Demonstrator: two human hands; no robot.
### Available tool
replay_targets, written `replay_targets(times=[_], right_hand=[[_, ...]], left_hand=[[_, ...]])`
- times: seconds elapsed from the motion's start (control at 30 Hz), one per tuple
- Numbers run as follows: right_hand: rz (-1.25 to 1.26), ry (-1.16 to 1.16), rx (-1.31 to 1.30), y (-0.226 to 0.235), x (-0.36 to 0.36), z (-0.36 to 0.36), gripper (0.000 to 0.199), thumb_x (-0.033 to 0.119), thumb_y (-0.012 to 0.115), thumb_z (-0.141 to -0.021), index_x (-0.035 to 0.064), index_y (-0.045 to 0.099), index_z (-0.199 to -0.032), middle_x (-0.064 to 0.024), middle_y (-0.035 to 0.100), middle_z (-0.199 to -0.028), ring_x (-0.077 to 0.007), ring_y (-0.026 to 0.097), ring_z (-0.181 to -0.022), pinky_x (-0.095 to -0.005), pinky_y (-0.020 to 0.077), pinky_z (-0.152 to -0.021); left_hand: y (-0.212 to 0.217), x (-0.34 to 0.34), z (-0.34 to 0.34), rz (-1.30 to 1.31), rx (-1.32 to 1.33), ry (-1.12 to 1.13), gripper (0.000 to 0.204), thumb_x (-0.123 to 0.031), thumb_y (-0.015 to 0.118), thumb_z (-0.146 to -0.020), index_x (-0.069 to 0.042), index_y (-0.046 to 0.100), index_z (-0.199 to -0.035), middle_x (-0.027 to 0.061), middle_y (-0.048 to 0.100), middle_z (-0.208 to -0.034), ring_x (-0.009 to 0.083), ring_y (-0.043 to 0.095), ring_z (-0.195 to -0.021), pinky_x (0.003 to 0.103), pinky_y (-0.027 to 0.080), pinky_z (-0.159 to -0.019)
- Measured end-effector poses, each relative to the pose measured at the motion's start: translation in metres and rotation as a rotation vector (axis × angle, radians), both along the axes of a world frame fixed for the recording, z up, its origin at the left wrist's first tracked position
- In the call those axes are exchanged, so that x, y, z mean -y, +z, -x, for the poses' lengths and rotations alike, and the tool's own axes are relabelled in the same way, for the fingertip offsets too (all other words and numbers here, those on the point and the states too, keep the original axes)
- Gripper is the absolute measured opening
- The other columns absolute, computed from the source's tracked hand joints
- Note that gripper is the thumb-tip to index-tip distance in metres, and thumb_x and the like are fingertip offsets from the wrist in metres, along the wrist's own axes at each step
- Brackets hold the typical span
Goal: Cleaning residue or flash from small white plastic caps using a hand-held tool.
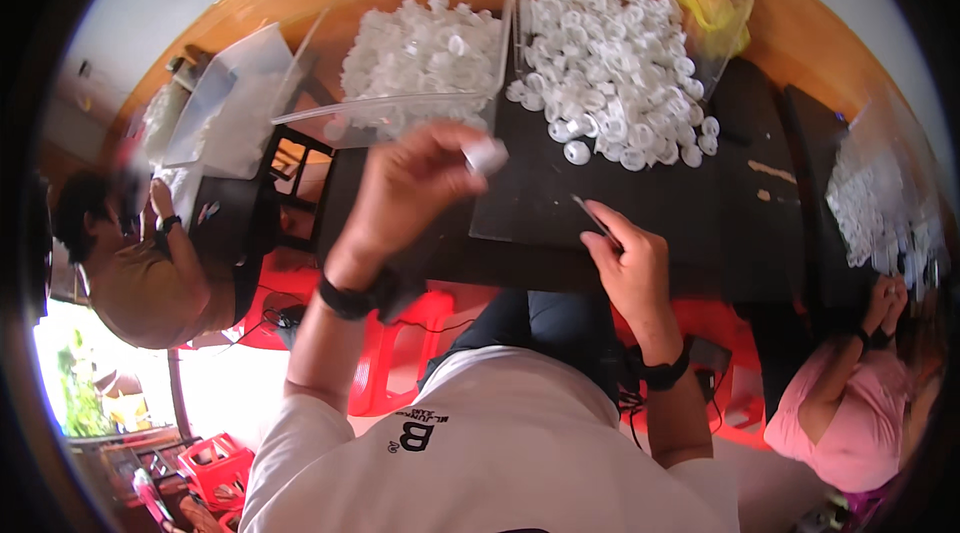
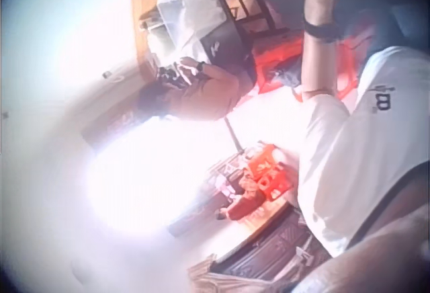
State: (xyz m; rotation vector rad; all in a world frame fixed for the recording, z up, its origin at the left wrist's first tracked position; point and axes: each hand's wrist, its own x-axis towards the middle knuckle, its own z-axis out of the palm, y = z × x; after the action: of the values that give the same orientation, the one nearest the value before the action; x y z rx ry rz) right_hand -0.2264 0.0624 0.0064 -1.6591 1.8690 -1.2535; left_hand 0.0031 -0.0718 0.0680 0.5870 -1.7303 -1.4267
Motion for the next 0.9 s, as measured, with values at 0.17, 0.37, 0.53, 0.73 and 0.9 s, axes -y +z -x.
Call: replay_targets(times=[0.17,0.37,0.53,0.73,0.9], right_hand=[[0.077,-0.035,0.077,-0.014,0.006,0.007,0.026,0.002,0.068,-0.086,0.0001,0.069,-0.111,-0.0094,0.068,-0.073,-0.0101,0.059,-0.058,-0.0255,0.0472,-0.055],[0.141,-0.120,0.143,-0.026,0.012,0.009,0.019,0.005,0.065,-0.091,-0.0004,0.069,-0.109,-0.0062,0.066,-0.071,-0.0075,0.057,-0.056,-0.0240,0.0456,-0.054],[0.147,-0.159,0.172,-0.031,0.014,0.011,0.018,0.005,0.063,-0.092,-0.0024,0.069,-0.108,-0.0073,0.067,-0.075,-0.0080,0.057,-0.056,-0.0238,0.0460,-0.054],[0.126,-0.154,0.150,-0.029,0.010,0.009,0.018,0.004,0.061,-0.093,-0.0035,0.069,-0.106,-0.0076,0.069,-0.079,-0.0084,0.057,-0.058,-0.0238,0.0466,-0.056],[0.145,-0.146,0.105,-0.032,0.007,0.009,0.017,0.005,0.060,-0.093,-0.0029,0.070,-0.106,-0.0087,0.070,-0.081,-0.0089,0.057,-0.058,-0.0241,0.0470,-0.057]], left_hand=[[0.077,0.067,-0.024,0.719,0.254,0.547,0.045,0.003,0.071,-0.081,-0.006,0.062,-0.124,0.0128,0.050,-0.141,0.0241,0.051,-0.128,0.040,0.044,-0.106],[0.018,0.016,0.056,0.661,0.182,0.022,0.030,0.002,0.074,-0.076,-0.005,0.068,-0.105,0.0128,0.067,-0.112,0.0297,0.064,-0.107,0.037,0.051,-0.093],[-0.057,0.031,0.105,0.774,0.528,0.001,0.032,-0.002,0.073,-0.073,-0.006,0.069,-0.104,0.0111,0.066,-0.108,0.0316,0.058,-0.110,0.038,0.049,-0.095],[-0.072,0.045,0.115,0.796,0.738,0.006,0.028,-0.006,0.076,-0.071,-0.011,0.070,-0.098,0.0076,0.065,-0.100,0.0297,0.056,-0.103,0.039,0.048,-0.094],[-0.071,0.041,0.098,0.851,0.596,0.026,0.023,-0.004,0.076,-0.071,-0.009,0.071,-0.092,0.0066,0.066,-0.094,0.0276,0.058,-0.102,0.038,0.049,-0.090]])
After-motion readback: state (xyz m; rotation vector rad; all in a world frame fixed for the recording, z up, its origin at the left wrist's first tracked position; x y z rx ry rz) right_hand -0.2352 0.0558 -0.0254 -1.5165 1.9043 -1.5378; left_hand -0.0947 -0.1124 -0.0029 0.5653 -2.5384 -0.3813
